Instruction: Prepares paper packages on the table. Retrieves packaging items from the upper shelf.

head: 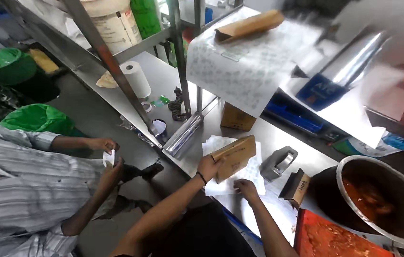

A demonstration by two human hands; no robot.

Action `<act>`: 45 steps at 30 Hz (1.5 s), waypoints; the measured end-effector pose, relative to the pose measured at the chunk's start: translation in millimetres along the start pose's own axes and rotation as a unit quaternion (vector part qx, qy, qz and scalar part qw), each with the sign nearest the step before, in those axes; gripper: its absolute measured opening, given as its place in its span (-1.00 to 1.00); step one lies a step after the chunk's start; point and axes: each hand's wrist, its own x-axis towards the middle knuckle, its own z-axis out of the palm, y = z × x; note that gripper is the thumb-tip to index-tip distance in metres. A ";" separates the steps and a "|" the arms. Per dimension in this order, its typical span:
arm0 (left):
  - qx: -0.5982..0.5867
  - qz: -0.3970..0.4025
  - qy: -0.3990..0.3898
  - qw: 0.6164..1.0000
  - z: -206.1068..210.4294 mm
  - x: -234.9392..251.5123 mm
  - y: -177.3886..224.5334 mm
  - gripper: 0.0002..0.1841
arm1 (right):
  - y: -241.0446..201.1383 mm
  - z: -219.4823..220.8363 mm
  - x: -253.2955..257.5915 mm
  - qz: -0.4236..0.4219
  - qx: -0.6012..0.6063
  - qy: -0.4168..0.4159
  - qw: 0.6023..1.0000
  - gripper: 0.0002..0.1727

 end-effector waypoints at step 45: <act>-0.054 0.141 -0.052 0.987 -14.2 21.8 -35.7 -0.53 | -76.4 72.8 33.8 -0.095 0.149 -0.075 0.981 -0.44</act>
